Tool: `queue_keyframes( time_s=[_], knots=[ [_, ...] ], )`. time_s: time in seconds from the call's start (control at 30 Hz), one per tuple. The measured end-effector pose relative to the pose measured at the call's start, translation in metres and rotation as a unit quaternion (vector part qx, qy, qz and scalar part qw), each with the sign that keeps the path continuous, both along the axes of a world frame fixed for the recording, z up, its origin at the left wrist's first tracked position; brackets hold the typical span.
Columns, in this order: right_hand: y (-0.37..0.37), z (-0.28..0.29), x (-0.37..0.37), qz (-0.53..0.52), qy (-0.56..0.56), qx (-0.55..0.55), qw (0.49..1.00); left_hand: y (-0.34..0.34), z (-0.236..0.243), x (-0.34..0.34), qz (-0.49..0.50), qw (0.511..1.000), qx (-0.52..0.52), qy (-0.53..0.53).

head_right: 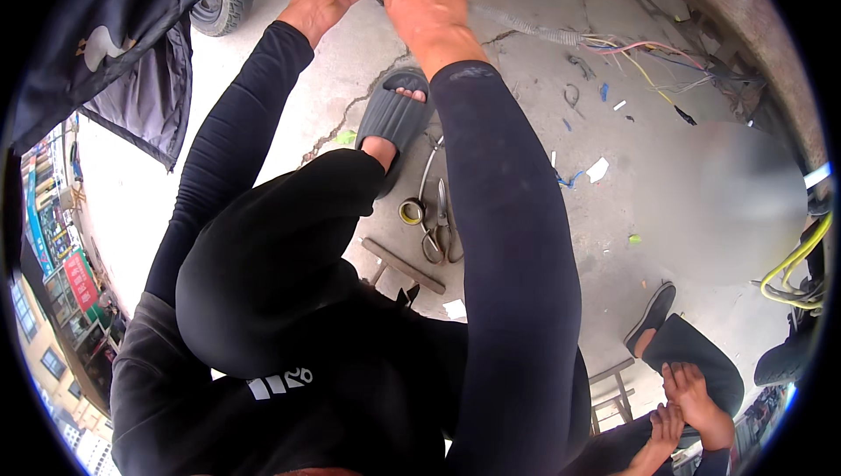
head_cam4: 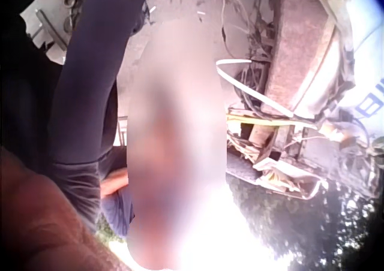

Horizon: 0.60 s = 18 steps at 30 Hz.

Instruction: The person sits on a low stool and works on a bundle of wires attached to a vehicle. They use pliers to strip insulation and twist wire ends together, then wrap the connections with electrical tape.

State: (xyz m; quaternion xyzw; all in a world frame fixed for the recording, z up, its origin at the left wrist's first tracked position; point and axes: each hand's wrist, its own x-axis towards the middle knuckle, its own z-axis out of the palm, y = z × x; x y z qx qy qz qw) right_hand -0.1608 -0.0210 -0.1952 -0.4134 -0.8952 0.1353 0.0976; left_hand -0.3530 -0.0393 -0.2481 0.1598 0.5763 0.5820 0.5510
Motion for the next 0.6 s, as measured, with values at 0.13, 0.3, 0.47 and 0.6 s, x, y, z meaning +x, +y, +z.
queue_keyframes(
  time_s=[0.13, 0.3, 0.47, 0.6],
  knots=[
    [0.004, -0.004, 0.007, 0.029, 0.021, 0.061, 0.998, 0.017, -0.009, -0.034, 0.054, 0.998, 0.013, -0.014],
    [0.0, -0.006, 0.005, 0.017, 0.017, 0.128, 0.991, 0.02, 0.002, -0.076, -0.053, 0.979, 0.191, -0.046],
    [-0.009, -0.007, -0.002, 0.01, 0.034, 0.174, 0.984, 0.022, 0.035, -0.085, 0.118, 0.964, 0.158, -0.18],
    [-0.009, -0.011, -0.009, 0.02, 0.049, 0.186, 0.981, 0.012, 0.024, -0.113, 0.103, 0.971, 0.172, -0.129]
  ],
)
